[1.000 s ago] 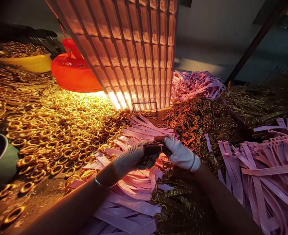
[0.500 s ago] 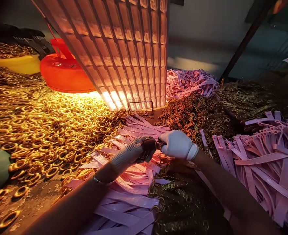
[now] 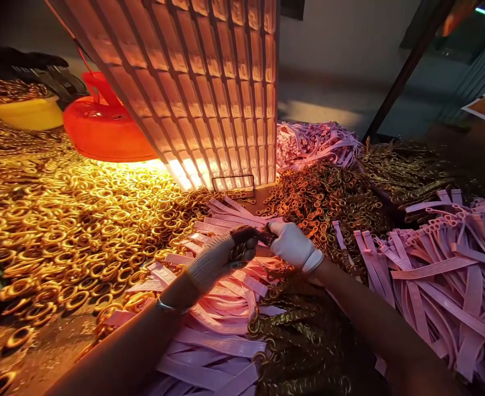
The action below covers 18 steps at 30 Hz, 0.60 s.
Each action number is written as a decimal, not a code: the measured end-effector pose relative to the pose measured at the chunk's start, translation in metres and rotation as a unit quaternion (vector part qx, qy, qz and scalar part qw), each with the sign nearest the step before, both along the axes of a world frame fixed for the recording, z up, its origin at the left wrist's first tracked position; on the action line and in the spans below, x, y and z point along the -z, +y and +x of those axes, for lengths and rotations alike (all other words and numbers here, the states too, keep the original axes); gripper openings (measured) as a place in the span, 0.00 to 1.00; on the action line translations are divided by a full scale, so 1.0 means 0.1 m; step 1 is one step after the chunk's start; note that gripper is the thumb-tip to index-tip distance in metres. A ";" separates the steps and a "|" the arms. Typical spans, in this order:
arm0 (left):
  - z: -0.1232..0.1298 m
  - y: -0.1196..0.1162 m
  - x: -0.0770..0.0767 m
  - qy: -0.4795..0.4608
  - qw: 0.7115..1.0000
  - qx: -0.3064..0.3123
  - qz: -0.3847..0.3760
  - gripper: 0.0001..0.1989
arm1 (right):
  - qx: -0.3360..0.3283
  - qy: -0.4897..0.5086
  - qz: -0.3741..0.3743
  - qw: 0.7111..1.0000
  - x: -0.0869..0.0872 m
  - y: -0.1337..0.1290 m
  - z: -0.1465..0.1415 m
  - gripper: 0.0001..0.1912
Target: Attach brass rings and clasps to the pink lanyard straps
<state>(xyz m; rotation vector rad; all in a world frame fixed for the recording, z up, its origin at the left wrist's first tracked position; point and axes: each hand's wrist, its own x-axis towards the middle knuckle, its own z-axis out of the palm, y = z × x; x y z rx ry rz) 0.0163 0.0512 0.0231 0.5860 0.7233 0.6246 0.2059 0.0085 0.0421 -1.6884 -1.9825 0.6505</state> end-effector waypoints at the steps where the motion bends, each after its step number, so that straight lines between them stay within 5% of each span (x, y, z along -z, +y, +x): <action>1: 0.00 0.02 -0.01 -0.004 1.000 -0.002 -0.012 0.04 | 0.027 0.039 0.001 0.999 0.09 0.05 0.09 0.14; 4: -0.05 0.08 -0.05 -0.022 0.999 -0.037 -0.026 0.04 | 0.096 0.053 0.017 0.994 0.26 0.18 0.37 0.17; 8: -0.13 0.17 -0.07 -0.077 0.993 -0.071 -0.055 0.12 | 0.083 -0.020 0.001 0.996 0.34 0.27 0.47 0.13; 12: -0.20 0.20 -0.05 -0.135 0.985 -0.043 -0.102 0.26 | 0.037 -0.106 -0.018 0.994 0.36 0.29 0.25 0.08; 18: -0.19 0.20 -0.01 -0.159 0.978 -0.062 -0.120 0.18 | -0.016 -0.226 -0.067 0.972 0.39 0.18 -0.14 0.07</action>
